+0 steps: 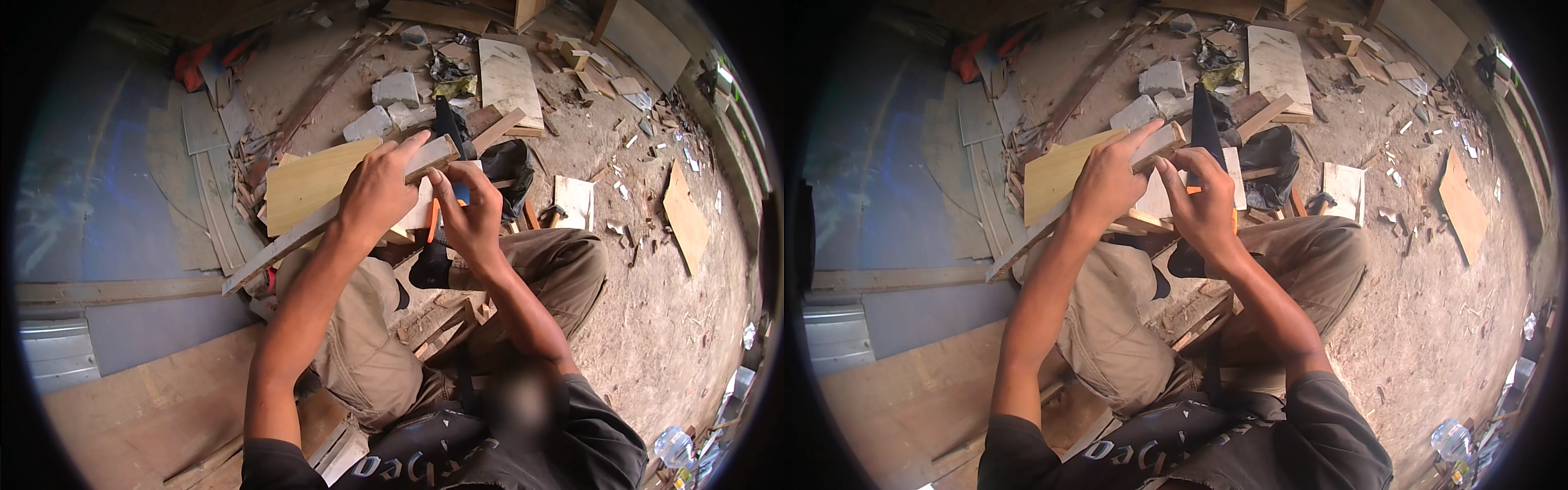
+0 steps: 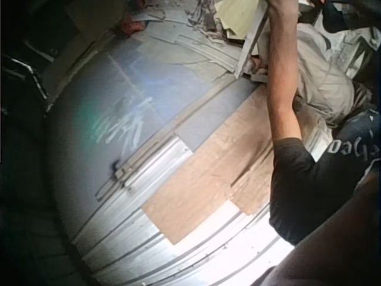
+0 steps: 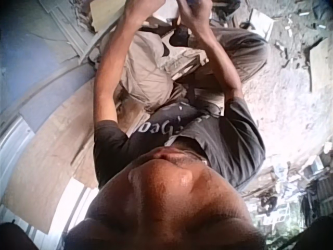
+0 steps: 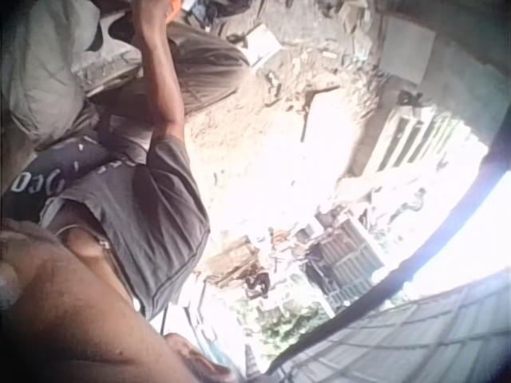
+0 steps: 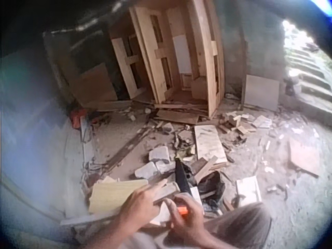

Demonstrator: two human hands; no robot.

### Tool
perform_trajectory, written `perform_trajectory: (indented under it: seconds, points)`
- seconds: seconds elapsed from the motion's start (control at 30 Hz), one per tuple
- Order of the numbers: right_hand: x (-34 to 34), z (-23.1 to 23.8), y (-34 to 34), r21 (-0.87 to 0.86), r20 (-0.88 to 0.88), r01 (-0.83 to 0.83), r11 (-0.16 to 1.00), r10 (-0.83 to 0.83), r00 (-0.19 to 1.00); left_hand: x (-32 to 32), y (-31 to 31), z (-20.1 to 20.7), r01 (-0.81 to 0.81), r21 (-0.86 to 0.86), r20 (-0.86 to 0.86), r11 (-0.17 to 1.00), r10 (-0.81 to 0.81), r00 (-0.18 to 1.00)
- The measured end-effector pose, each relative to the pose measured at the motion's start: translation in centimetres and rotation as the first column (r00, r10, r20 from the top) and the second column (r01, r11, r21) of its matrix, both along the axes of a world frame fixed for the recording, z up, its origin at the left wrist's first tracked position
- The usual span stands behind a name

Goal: The person uses a hammer to repeatedly strike and break apart a long wooden plank while sitting on the floor. They then switch to a hand saw to cut the plank into smaller pieces.

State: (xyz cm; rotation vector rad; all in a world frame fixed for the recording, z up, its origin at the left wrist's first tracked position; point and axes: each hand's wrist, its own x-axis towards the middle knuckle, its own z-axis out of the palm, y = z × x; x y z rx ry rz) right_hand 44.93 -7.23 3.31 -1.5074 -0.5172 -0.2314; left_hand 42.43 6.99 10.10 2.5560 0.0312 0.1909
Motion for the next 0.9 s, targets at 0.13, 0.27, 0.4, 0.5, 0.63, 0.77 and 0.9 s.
perform_trajectory:
  seconds: [0.13, 0.27, 0.4, 0.5, 0.63, 0.77, 0.9]
  points:
    - [0.5, -1.1, 0.0, 0.045, -0.044, -0.004, 0.999, 0.006, 0.999, 0.2, 0.5, 0.0, 0.073, 0.018, 0.002, 0.997, -0.073, 0.997]
    - [3.0, -0.7, -1.9, -0.099, 0.085, -0.168, 0.981, 0.176, 0.981, -0.8, 1.7, 0.8, 0.034, 0.082, -0.251, 0.996, -0.013, 0.968]
    - [7.5, -3.3, -5.5, -0.215, -0.191, -0.337, 0.917, 0.299, 0.935, -1.2, 1.5, -0.2, 0.084, 0.118, -0.307, 0.990, -0.044, 0.951]
    - [10.1, -6.5, -8.1, -0.415, -0.298, -0.211, 0.885, 0.087, 0.951, -1.1, 1.5, -1.0, 0.103, 0.164, -0.305, 0.981, -0.049, 0.951]
    - [13.2, -16.5, -11.3, -0.598, -0.288, 0.022, 0.801, -0.241, 0.927, -0.3, 1.8, -1.8, 0.071, 0.204, -0.212, 0.976, -0.027, 0.977]
    - [13.7, -24.8, -12.7, -0.749, -0.380, 0.052, 0.660, -0.493, 0.783, 0.6, 3.4, -1.3, -0.059, 0.190, -0.167, 0.980, 0.092, 0.982]
    - [13.5, -31.1, -12.4, -0.804, -0.330, -0.003, 0.595, -0.442, 0.835, 0.2, 6.4, -4.4, -0.073, 0.200, -0.189, 0.977, 0.111, 0.976]
